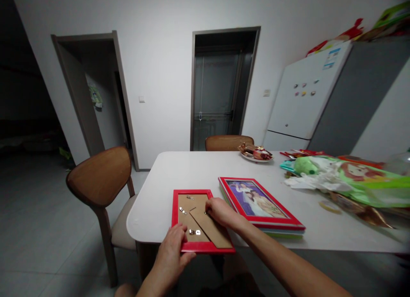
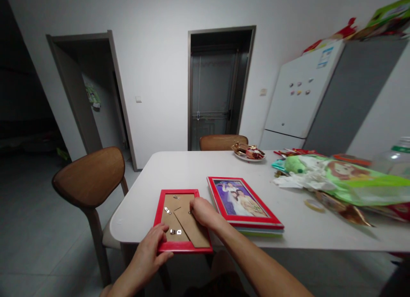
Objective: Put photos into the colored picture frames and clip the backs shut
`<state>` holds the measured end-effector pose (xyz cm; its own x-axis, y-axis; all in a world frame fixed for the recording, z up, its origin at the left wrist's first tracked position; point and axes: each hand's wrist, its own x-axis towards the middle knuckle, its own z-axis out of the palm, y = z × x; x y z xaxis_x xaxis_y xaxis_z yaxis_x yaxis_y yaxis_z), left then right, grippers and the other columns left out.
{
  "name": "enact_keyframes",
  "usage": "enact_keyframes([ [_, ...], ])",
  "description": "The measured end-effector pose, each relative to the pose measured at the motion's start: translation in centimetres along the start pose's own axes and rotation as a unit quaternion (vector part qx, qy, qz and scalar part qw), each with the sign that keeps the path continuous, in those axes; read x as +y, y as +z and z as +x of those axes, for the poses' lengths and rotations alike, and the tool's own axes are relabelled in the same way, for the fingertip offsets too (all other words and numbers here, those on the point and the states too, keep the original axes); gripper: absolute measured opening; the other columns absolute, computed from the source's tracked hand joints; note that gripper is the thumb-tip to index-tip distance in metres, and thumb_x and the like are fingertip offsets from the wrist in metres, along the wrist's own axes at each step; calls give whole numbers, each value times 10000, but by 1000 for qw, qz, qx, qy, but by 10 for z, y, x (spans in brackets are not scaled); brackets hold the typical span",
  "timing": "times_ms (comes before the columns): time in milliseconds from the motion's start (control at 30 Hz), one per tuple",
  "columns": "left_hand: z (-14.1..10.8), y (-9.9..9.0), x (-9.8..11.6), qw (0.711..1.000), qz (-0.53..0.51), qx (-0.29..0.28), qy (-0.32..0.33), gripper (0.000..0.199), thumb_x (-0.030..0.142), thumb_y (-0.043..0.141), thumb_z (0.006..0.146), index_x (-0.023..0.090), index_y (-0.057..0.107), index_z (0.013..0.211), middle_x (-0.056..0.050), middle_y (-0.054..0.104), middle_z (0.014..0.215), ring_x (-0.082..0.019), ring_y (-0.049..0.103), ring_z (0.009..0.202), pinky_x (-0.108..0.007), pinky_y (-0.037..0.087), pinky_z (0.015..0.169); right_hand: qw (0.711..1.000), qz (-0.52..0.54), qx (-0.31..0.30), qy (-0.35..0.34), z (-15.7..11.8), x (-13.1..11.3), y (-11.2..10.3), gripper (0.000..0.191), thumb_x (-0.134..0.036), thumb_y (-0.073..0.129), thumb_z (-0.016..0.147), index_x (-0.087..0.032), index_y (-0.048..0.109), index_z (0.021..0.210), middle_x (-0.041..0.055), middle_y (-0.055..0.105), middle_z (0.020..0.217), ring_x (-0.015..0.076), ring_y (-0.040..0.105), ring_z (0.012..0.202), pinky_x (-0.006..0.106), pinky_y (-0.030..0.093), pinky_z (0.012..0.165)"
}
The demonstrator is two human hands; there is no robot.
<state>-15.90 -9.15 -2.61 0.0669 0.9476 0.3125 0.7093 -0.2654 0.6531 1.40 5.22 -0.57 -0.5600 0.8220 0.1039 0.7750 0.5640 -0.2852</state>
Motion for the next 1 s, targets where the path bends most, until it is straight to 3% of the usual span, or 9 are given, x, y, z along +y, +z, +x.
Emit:
enact_keyframes([
  [233,0,-1,1,1000,2,-13,4,211,138,647,592,193,490,723,-87,537,1113,-234,429,1099,-392,334,930,999,3,-15,-30,-7,-2,-4,254,-118,401,697,-159,627,805,72,607,893,137,543,752,192,349,623],
  [500,-3,0,2,1000,-1,-10,6,235,137,647,582,198,514,765,-75,543,1102,-240,430,1099,-411,331,933,999,-30,6,25,-8,-10,-5,255,-140,364,759,-151,605,842,92,583,884,160,539,767,223,339,626],
  [633,-3,0,2,1000,-1,-10,4,231,134,647,575,202,514,751,-66,540,1108,-243,428,1104,-419,329,935,998,-28,48,15,-21,-23,-5,281,-287,357,807,-178,582,936,87,562,929,160,530,819,230,346,673],
  [767,-2,1,0,1000,-3,-7,5,246,132,654,567,203,521,761,-64,551,1088,-243,431,1100,-416,329,937,999,-20,37,12,-32,-38,3,345,-437,461,727,-191,585,933,82,562,909,174,518,797,239,351,652],
  [1000,-5,3,-1,1000,-20,-10,-5,239,138,630,592,193,531,802,-84,506,1166,-237,388,1147,-396,310,959,997,34,64,26,-23,-38,10,344,-268,514,657,-193,574,987,72,582,911,169,527,825,225,364,683],
])
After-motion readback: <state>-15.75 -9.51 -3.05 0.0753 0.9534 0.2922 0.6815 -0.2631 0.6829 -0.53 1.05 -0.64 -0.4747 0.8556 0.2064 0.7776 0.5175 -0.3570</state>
